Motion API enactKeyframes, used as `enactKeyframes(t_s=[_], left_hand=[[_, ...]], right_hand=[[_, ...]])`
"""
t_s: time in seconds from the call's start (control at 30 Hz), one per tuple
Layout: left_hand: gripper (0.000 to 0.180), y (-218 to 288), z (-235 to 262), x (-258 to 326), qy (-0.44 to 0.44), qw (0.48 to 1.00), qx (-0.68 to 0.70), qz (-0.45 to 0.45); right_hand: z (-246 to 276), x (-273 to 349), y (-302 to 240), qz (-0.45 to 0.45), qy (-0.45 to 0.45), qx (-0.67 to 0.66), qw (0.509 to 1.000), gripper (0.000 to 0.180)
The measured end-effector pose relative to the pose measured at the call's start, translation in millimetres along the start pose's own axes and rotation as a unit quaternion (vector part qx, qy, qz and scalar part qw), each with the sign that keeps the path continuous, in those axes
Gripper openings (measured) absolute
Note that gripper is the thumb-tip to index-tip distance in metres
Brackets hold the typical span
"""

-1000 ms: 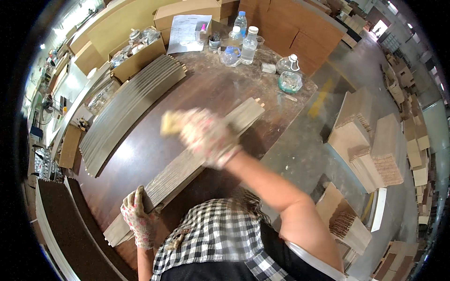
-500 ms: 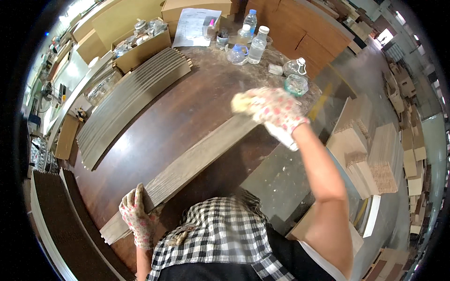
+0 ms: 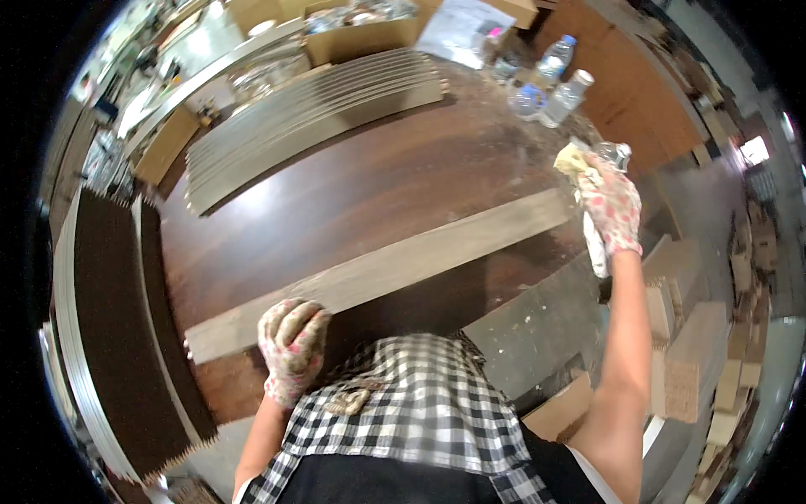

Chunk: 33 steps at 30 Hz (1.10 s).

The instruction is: The person wipes wooden slats with a sponge by hand and stacks them onto piles on the table.

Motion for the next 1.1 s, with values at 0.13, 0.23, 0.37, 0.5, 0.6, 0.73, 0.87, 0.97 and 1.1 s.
enactKeyframes(t_s=[0.13, 0.23, 0.37, 0.5, 0.6, 0.73, 0.87, 0.97, 1.1], left_hand=[[0.028, -14, -6, 29, -0.018, 0.999, 0.016, -0.034], [0.024, -19, -9, 35, 0.028, 0.996, 0.063, -0.06], [0.034, -21, -7, 45, 0.068, 0.993, 0.075, -0.068], [0.022, -9, -10, 37, 0.077, 0.994, 0.069, -0.035], [0.025, -7, -7, 31, 0.092, 0.991, 0.091, -0.044], [0.025, -5, -21, 39, 0.082, 0.991, 0.091, -0.054], [0.033, -2, -20, 36, 0.08, 0.993, 0.082, -0.032], [0.032, -5, -15, 32, 0.098, 0.99, 0.086, -0.048], [0.029, -5, -20, 38, 0.113, 0.987, 0.113, -0.036]], right_hand=[[-45, 49, -60, 0.033, -0.012, -0.227, 0.973, 0.041], [-62, 94, -136, 0.152, 0.052, -0.137, 0.977, 0.043], [-84, 130, -234, 0.291, 0.011, -0.238, 0.926, 0.044], [-56, 132, -334, 0.227, -0.274, -0.472, 0.806, 0.044], [-53, 141, -404, 0.451, -0.24, -0.381, 0.77, 0.041], [-59, 180, -494, 0.47, -0.348, -0.363, 0.725, 0.04], [-70, 186, -505, 0.54, -0.337, -0.308, 0.707, 0.037], [-57, 151, -439, 0.53, -0.287, -0.238, 0.762, 0.038], [-23, 99, -298, 0.648, -0.079, -0.11, 0.749, 0.037]])
Point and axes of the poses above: each hand's wrist, its own x-axis away from the middle knuckle, its own z-axis out of the back of the hand, y = z × x, the point moved 4 cm from there along -x, towards the middle knuckle, and after that the axes turned 5 degrees about -z, right-handed, at the moved point
